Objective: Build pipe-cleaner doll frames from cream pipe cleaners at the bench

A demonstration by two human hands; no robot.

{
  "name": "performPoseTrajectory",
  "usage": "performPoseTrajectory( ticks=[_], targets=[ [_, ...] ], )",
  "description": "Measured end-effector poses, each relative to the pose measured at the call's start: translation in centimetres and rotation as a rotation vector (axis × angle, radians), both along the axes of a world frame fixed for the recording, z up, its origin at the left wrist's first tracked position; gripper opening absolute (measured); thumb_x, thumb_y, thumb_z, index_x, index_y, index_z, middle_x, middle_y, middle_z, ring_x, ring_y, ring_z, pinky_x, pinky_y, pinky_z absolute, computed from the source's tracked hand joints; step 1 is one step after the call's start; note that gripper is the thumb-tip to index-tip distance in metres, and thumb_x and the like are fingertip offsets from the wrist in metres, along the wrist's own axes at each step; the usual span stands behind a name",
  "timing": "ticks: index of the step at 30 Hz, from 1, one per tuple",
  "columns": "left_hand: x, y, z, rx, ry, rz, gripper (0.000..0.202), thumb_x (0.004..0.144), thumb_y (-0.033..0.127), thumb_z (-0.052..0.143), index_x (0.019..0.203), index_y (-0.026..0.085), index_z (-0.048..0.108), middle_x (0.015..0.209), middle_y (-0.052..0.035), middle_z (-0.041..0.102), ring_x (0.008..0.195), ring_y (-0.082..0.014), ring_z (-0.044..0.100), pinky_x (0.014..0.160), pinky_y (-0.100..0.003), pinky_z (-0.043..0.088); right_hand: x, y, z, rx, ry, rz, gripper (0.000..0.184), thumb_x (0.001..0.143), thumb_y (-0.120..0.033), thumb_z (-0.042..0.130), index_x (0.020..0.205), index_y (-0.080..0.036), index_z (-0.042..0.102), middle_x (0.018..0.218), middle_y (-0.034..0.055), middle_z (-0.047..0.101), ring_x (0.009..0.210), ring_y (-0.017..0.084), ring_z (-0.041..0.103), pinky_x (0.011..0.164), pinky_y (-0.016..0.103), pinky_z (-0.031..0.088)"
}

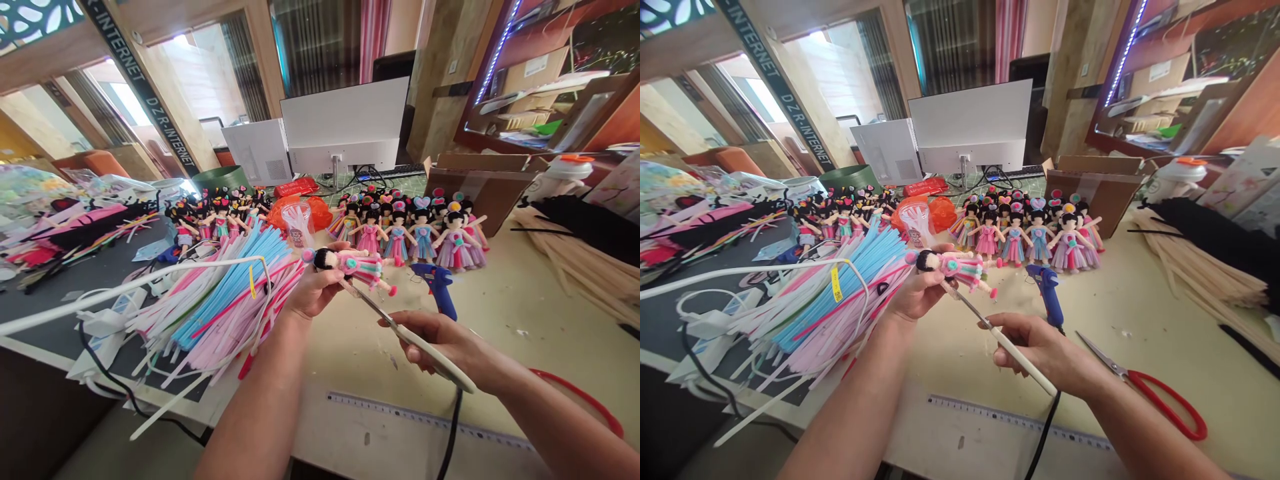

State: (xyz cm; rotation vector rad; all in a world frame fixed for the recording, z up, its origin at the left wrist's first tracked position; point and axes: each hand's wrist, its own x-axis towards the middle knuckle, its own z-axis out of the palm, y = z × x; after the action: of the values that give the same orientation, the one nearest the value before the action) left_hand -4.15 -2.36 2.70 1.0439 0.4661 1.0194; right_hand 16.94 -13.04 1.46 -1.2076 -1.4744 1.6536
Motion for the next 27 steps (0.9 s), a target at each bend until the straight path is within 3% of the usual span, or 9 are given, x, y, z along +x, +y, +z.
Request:
performPoseTrajectory(
  ticks=[5,11,18,27],
  targets=[
    [0.03,-0.08,-0.02,-0.019,-0.015,0.013,0.055,0.056,0.012,0.078,0.108,0.025,0.063,0.084,0.0020,0.063,0.069,-0.0100,0.058,0.066,-0.024,0.047,0.11,0.04,-0.04,0.026,-0.003,-0.008,0.059,0.069,-0.051,0.075,0.116,-0.017,0.063,0.065,-0.0038,0.045,0.055,0.008,0.041,0.048,0.021,0.037],
    [0.19,0.14,-0.25,0.019,-0.044,0.005,0.062,0.057,0.013,0.082,0.114,0.026,0.060,0.091,0.0020,0.062,0.073,-0.0095,0.058,0.065,-0.022,0.048,0.43,-0.06,-0.34,0.022,-0.025,-0.050,0.059,0.070,-0.047,0.074,0.119,-0.016,0.061,0.067,-0.0033,0.049,0.053,0.007,0.040,0.047,0.020,0.035],
    [-0.02,0.23,-0.42,0.037,-0.050,-0.005,0.064,0.060,0.015,0.080,0.119,0.027,0.058,0.089,0.0011,0.063,0.076,-0.0123,0.061,0.067,-0.025,0.051,0.62,0.09,-0.38,-0.007,-0.069,-0.053,0.061,0.072,-0.049,0.072,0.121,-0.016,0.059,0.062,-0.0054,0.044,0.049,0.007,0.038,0.046,0.022,0.035],
    [-0.25,0.05,-0.26,0.022,-0.074,-0.025,0.066,0.061,0.013,0.074,0.123,0.027,0.057,0.094,-0.0010,0.066,0.081,-0.0155,0.062,0.071,-0.028,0.050,0.47,-0.29,0.52,0.082,-0.069,0.092,0.059,0.079,-0.058,0.062,0.122,-0.018,0.054,0.074,-0.0023,0.045,0.060,0.009,0.041,0.056,0.023,0.039]
  ],
)
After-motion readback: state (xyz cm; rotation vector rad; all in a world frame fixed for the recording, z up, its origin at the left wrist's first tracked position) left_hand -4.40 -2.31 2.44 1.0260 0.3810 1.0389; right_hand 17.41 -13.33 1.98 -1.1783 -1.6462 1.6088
